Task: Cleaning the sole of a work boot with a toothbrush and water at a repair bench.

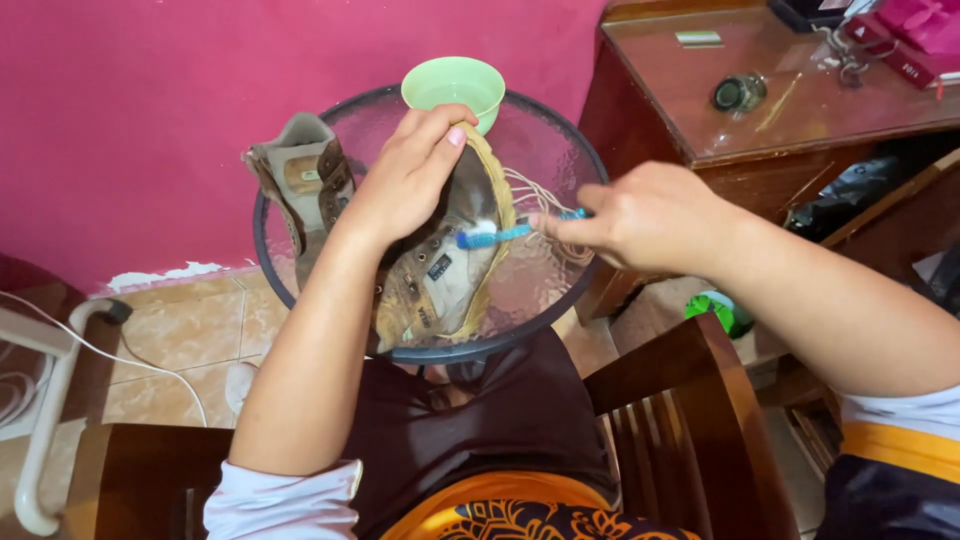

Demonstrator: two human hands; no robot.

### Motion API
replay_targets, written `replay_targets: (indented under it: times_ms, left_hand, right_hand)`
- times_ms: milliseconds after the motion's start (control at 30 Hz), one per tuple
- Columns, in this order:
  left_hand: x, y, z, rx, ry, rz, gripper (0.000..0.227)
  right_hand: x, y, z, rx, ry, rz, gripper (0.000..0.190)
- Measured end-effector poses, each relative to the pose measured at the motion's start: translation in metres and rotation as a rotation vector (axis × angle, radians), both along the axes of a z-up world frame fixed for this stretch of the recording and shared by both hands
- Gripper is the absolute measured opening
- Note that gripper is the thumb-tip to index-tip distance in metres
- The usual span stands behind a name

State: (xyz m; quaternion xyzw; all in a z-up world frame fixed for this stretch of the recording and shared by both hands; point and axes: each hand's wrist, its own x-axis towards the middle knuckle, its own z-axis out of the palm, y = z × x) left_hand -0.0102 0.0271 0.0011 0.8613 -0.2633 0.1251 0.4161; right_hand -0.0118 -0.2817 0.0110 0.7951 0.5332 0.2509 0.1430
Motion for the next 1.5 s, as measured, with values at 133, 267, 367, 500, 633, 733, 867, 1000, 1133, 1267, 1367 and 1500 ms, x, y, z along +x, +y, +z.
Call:
replay_targets:
  times_ms: [133,267,367,500,633,733,867,1000,1133,1267,1367,1500]
  left_hand:
    - [-0.005,-0.005,0.003,-0.008,0.024,-0.043,0.040]
    - [-0.002,-0.007,0.001,-0.035,-0.035,-0.085,0.038]
    - [-0.001,-0.001,-0.001,-0.023,-0.045,-0.102,0.039]
    - [0.003,-0.010,-0.003,-0.039,-0.105,-0.173,0.038]
    - [0.006,-0.006,-0.002,-0.040,-0.103,-0.227,0.040]
    - [0.007,-0.007,-0.004,-0.053,-0.115,-0.238,0.039]
    - [0.006,-0.006,-0.006,-0.063,-0.096,-0.266,0.040]
    - [0.002,0.004,-0.003,-0.088,-0.116,-0.226,0.039]
    - [0.002,-0.002,-0.004,-0.071,-0.120,-0.249,0.040]
    - [0.000,0.003,-0.006,-0.091,-0.134,-0.242,0.039]
    - [0.002,0.003,-0.006,-0.097,-0.153,-0.244,0.039]
    - [-0.002,0.004,-0.003,-0.084,-0.143,-0.265,0.041]
  right_hand:
    - [0.009,-0.013,0.014,-0.006,-0.023,0.023,0.046]
    - [0.018,-0.011,0.008,0.054,-0.023,0.039,0.054]
    - [0.000,-0.012,-0.004,-0.003,0.079,0.076,0.038]
    - [0.023,-0.031,-0.007,0.011,0.019,0.017,0.059]
    - [0.001,-0.019,-0.010,0.016,0.103,0.044,0.054]
    - [0.005,-0.028,-0.014,0.003,0.145,0.035,0.055]
    - [0.025,-0.048,-0.009,0.119,-0.077,-0.101,0.060]
    - [0.007,-0.034,-0.019,0.032,0.075,0.067,0.060]
    - [0.011,-0.035,-0.008,0.071,-0.027,-0.005,0.063]
    - [-0.015,-0.018,-0.006,-0.005,0.080,0.075,0.050]
    - [0.011,-0.030,-0.001,-0.021,0.010,0.040,0.069]
    - [0.016,-0.034,-0.003,0.040,-0.097,0.031,0.054]
